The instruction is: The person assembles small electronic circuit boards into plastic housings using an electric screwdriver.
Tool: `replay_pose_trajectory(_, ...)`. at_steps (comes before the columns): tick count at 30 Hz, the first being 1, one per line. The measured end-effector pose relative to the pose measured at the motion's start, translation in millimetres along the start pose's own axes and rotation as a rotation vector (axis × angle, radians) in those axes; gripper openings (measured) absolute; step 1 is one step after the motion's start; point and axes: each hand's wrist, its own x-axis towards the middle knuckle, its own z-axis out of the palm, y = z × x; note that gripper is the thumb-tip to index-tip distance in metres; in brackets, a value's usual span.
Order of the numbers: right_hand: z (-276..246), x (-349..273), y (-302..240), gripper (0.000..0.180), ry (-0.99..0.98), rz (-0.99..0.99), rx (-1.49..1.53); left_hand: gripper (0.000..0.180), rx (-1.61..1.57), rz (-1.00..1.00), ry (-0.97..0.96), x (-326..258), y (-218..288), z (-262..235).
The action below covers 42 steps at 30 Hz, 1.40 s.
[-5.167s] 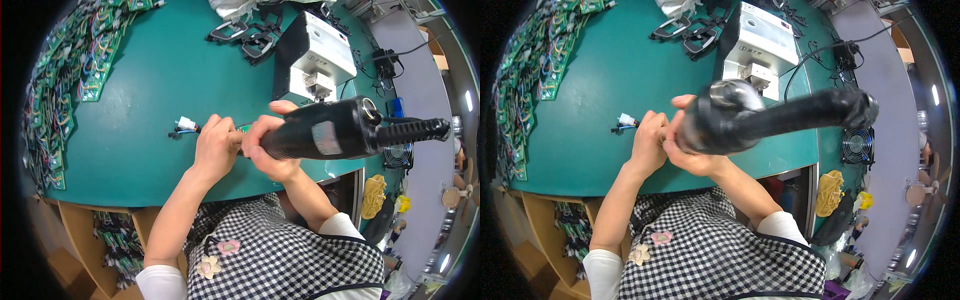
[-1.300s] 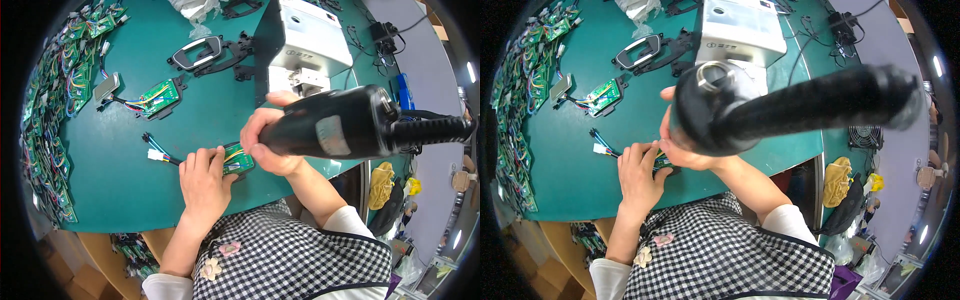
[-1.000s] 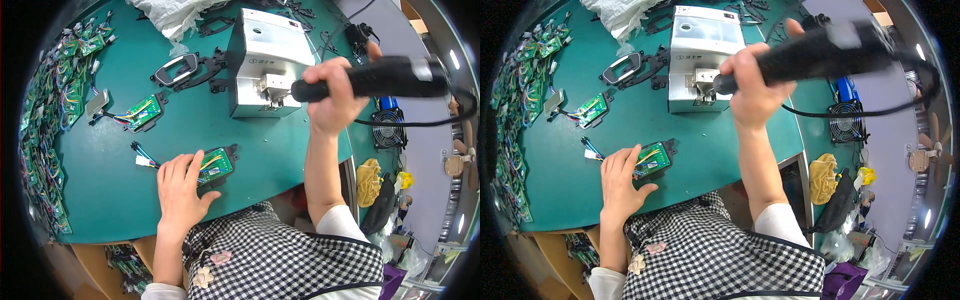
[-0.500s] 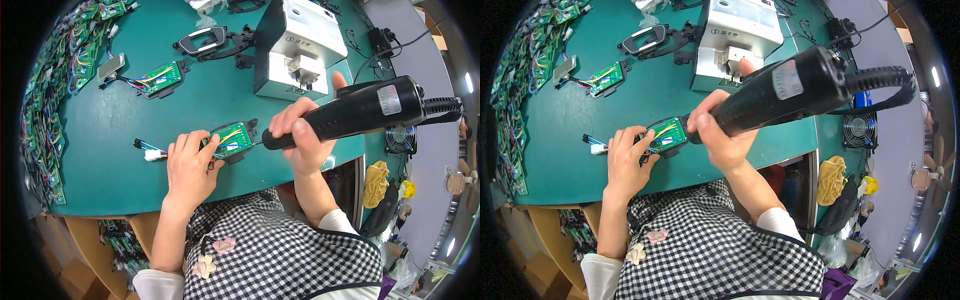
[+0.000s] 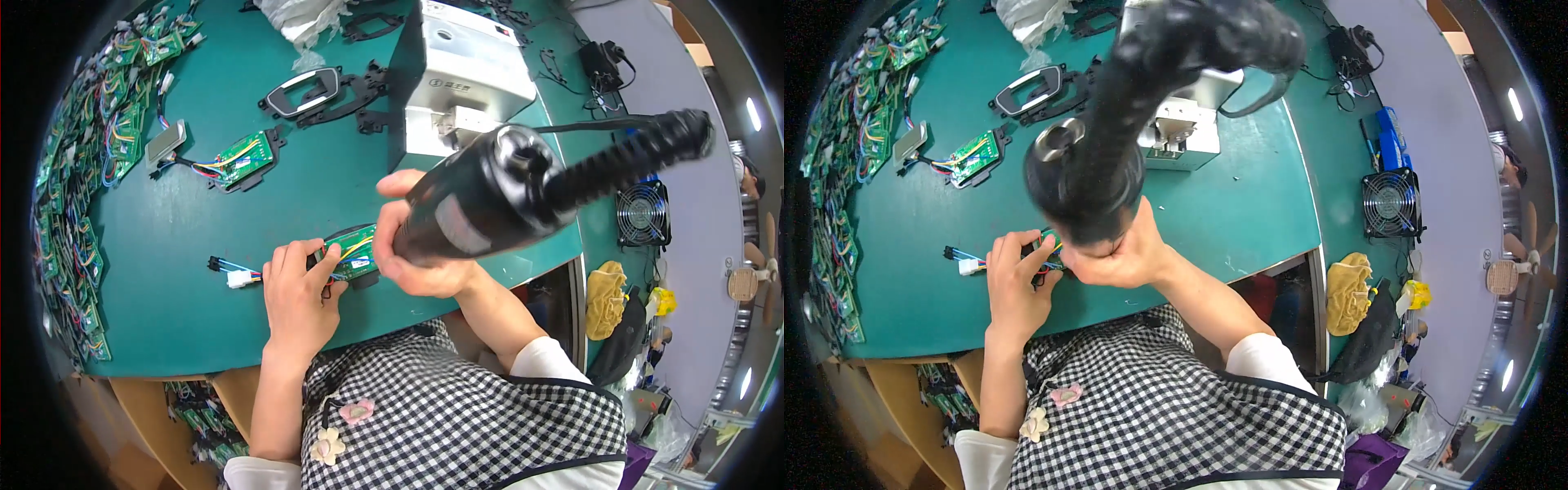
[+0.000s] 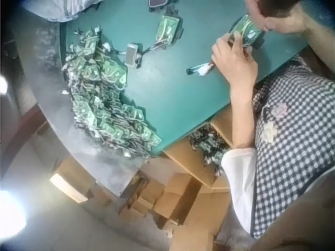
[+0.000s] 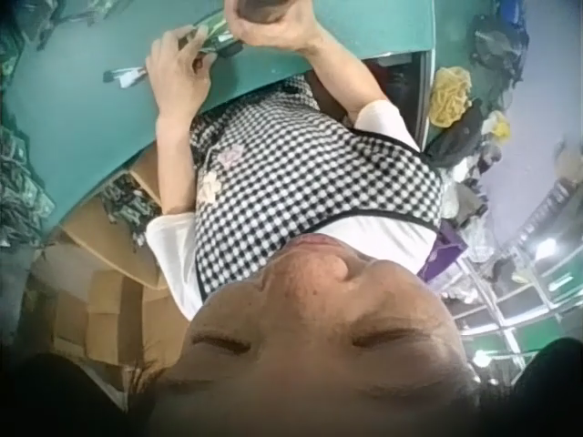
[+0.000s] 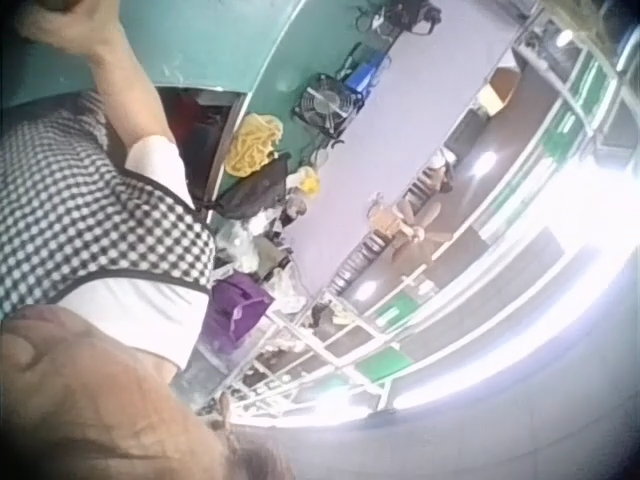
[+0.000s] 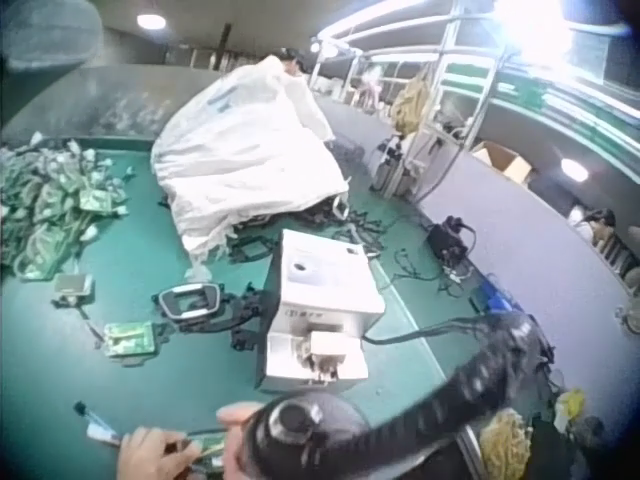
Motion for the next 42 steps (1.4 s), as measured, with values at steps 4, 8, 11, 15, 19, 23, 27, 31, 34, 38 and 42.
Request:
replay_pose_trajectory(4,-29.1,26.5,-29.1,0.077,0.583,-0.396,0.114,0.045,-0.024,0.013,0.027,4.3,4.3,5.8)
replay_pose_trajectory(8,-64.0,55.3,-35.5,0.065,0.644,-0.429,-0.166,0.044,-0.062,0.003,0.0,7.2,5.8,9.7)
replay_pose_trajectory(11,-59.1,61.1,-34.7,0.064,0.587,-0.34,-0.235,0.045,-0.05,0.024,0.056,6.6,1.2,9.9)
replay_pose_trajectory(15,-38.4,38.6,-36.9,0.069,0.596,-0.263,-0.106,0.045,-0.071,0.007,0.107,3.3,-4.1,15.8)
replay_pose_trajectory(19,19.4,33.2,-25.3,0.077,0.508,-0.274,0.192,0.043,-0.099,0.043,0.121,2.5,-8.3,21.3)
replay_pose_trajectory(23,39.3,41.6,-4.3,0.079,0.343,-0.095,0.074,0.037,-0.118,0.043,0.118,2.9,-8.9,21.0)
replay_pose_trajectory(27,49.7,47.3,6.6,0.077,0.338,-0.001,0.057,0.036,-0.134,0.04,0.115,2.5,-8.8,19.0)
replay_pose_trajectory(31,48.4,50.7,14.4,0.071,0.245,0.104,-0.01,0.035,-0.136,0.027,0.1,0.8,-7.7,17.9)
replay_pose_trajectory(34,48.4,54.4,13.7,0.055,0.244,0.12,0.053,0.033,-0.15,0.047,0.108,5.2,-6.2,18.1)
replay_pose_trajectory(38,45.0,51.1,21.3,0.049,0.18,0.07,-0.006,0.029,-0.147,0.041,0.064,8.4,-10.1,20.9)
replay_pose_trajectory(42,12.7,47.1,-1.2,0.046,0.457,-0.376,-0.097,0.033,-0.102,0.042,0.048,6.0,-5.8,14.7)
